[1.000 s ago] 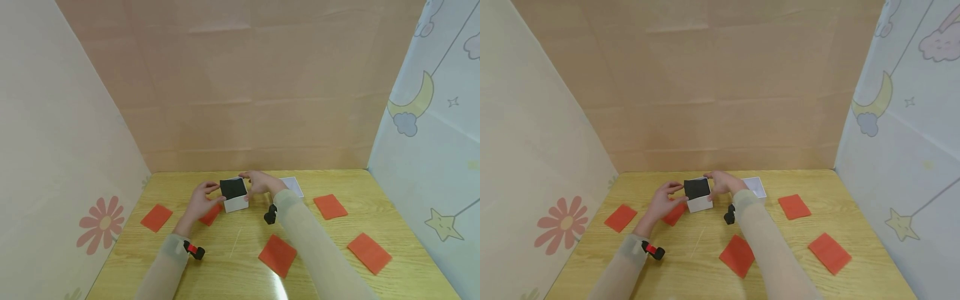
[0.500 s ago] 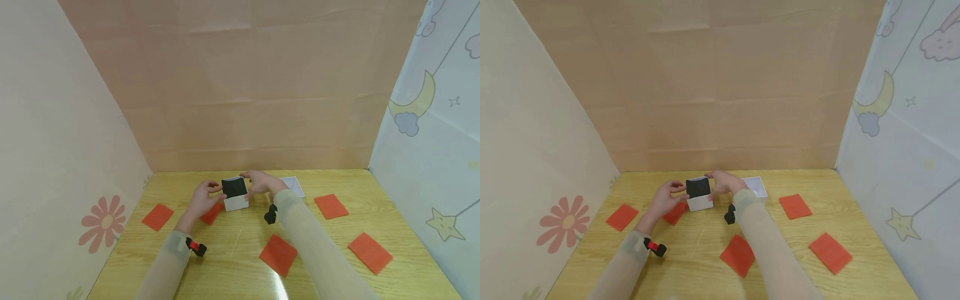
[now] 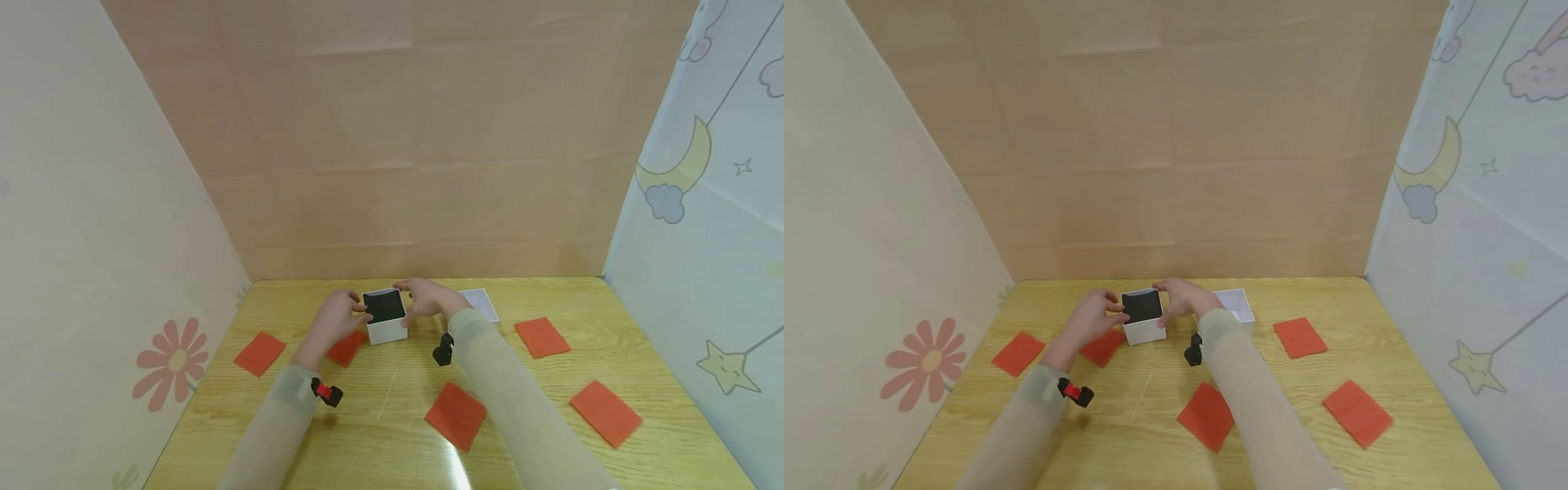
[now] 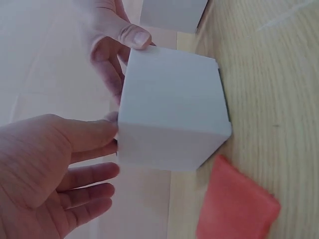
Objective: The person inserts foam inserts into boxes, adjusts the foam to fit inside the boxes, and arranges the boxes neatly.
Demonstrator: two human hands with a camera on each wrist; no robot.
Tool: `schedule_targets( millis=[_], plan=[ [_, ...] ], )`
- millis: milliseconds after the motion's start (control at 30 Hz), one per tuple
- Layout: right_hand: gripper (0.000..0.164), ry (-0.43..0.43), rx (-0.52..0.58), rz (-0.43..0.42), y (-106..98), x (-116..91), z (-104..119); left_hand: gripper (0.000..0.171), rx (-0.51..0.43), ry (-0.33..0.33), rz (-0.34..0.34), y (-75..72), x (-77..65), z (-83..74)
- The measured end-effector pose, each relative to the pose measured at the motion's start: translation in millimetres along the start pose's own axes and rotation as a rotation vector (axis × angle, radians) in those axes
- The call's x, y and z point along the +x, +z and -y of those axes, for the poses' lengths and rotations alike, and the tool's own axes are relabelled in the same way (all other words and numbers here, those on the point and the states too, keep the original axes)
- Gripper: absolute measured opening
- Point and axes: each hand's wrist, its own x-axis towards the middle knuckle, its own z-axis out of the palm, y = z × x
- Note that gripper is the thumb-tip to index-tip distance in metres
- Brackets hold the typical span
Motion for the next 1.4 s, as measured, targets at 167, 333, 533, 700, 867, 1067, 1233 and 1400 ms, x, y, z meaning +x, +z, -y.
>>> schedule_targets(
  millis=[167, 333, 533, 700, 867, 1067, 1233, 1400],
  plan=[
    [0.102, 0.007, 0.004, 0.002, -0.1, 0.1, -0.3, 0.015, 0.112, 0.074, 0.024, -7.8, 7.0, -4.8],
    [0.101, 0.000, 0.001, -0.002, -0.5, -0.1, 0.2, 0.008, 0.152, 0.084, 0.040, -11.0, 14.2, -9.3],
    [0.100, 0.000, 0.001, 0.000, 0.2, -0.9, 0.8, 0.008, 0.173, 0.017, 0.089, -10.5, 20.2, -13.6],
    [0.099, 0.002, 0.004, -0.002, 0.6, -1.4, 0.2, 0.019, 0.205, 0.042, 0.056, -10.3, 21.9, -16.5],
    [0.100, 0.006, -0.004, 0.002, -0.3, 0.1, -1.3, 0.021, 0.192, 0.065, 0.069, -14.0, 28.5, -20.2],
    [0.100, 0.008, 0.005, 0.004, -0.8, -0.4, -3.4, 0.017, 0.227, 0.070, 0.121, -14.0, 40.6, -22.3],
    [0.100, -0.007, -0.006, 0.001, -1.0, -0.6, -3.9, 0.031, 0.217, 0.042, 0.127, -10.4, 46.3, -21.8],
    [0.099, -0.010, -0.006, -0.002, -1.3, -0.5, -5.0, 0.037, 0.195, 0.019, 0.118, -6.7, 49.4, -21.1]
  ],
)
